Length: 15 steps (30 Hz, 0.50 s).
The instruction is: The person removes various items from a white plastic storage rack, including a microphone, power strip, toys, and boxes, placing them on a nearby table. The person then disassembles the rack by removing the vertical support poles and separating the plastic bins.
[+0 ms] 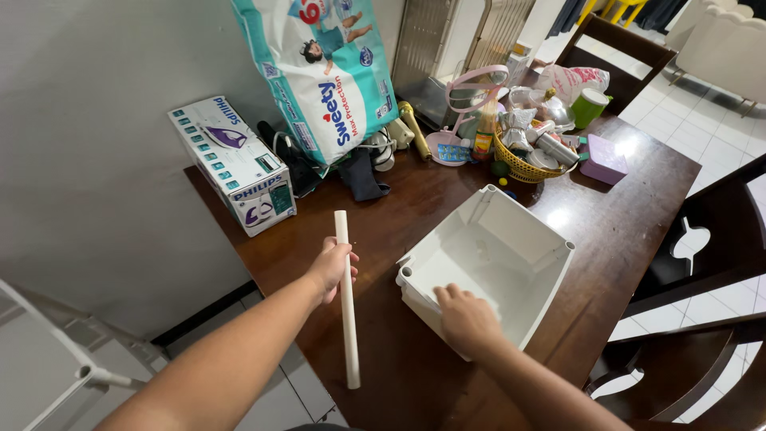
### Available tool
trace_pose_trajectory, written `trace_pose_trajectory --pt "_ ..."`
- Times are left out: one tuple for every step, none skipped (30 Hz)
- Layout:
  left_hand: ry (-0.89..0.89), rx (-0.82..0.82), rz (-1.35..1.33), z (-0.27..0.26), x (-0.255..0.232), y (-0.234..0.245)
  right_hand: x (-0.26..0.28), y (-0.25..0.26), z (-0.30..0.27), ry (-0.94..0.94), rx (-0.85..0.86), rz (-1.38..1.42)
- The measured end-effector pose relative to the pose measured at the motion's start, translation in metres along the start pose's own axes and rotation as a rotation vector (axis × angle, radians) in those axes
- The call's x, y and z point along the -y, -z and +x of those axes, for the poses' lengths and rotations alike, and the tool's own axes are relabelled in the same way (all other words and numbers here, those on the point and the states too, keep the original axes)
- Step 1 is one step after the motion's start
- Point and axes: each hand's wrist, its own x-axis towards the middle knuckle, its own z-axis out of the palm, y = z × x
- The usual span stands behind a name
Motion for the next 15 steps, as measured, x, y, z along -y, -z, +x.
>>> trace_pose_trajectory --pt "0.009 -0.013 0.010 0.006 0.002 0.000 -0.015 -0.007 0.001 -0.040 0.071 -0.014" --pt "0.019 -0.026 0.020 0.014 0.003 0.000 -0.032 -0.015 0.002 -0.080 0.141 -0.028" --pt "0.027 -0.041 0.029 0.021 0.006 0.001 -0.051 -0.022 0.003 -0.118 0.211 -0.043" --pt "0.056 -0.067 0.046 0.028 0.008 0.003 -0.073 -0.027 0.003 -0.106 0.197 -0.042" --pt "0.085 -0.096 0.064 0.035 0.011 0.005 -0.096 -0.031 0.003 -0.091 0.181 -0.040" --pt "0.113 -0.125 0.081 0.041 0.013 0.010 -0.118 -0.036 0.006 -0.127 0.194 -0.075" --pt "0.122 -0.150 0.067 0.047 0.016 0.013 -0.141 -0.040 0.009 -0.163 0.205 -0.113" --pt "0.130 -0.176 0.053 0.052 0.019 0.017 -0.165 -0.041 0.008 -0.176 0.213 -0.151" --pt "0.138 -0.200 0.038 0.057 0.022 0.017 -0.190 -0.042 0.006 -0.190 0.221 -0.191" --pt "0.149 -0.239 0.053 0.061 0.026 0.017 -0.213 -0.042 0.001 -0.219 0.178 -0.172" --pt "0.160 -0.278 0.069 0.064 0.029 0.016 -0.232 -0.042 -0.001 -0.249 0.133 -0.152" --pt "0.170 -0.317 0.085 0.068 0.031 0.014 -0.248 -0.043 -0.001 -0.292 0.089 -0.126" --pt "0.166 -0.334 0.119 0.071 0.034 0.011 -0.264 -0.043 -0.002 -0.337 0.046 -0.101" --pt "0.161 -0.351 0.153 0.073 0.036 0.008 -0.277 -0.045 -0.003 -0.381 0.002 -0.076" --pt "0.156 -0.369 0.187 0.077 0.037 0.005 -0.287 -0.048 0.000 -0.408 -0.016 -0.049"
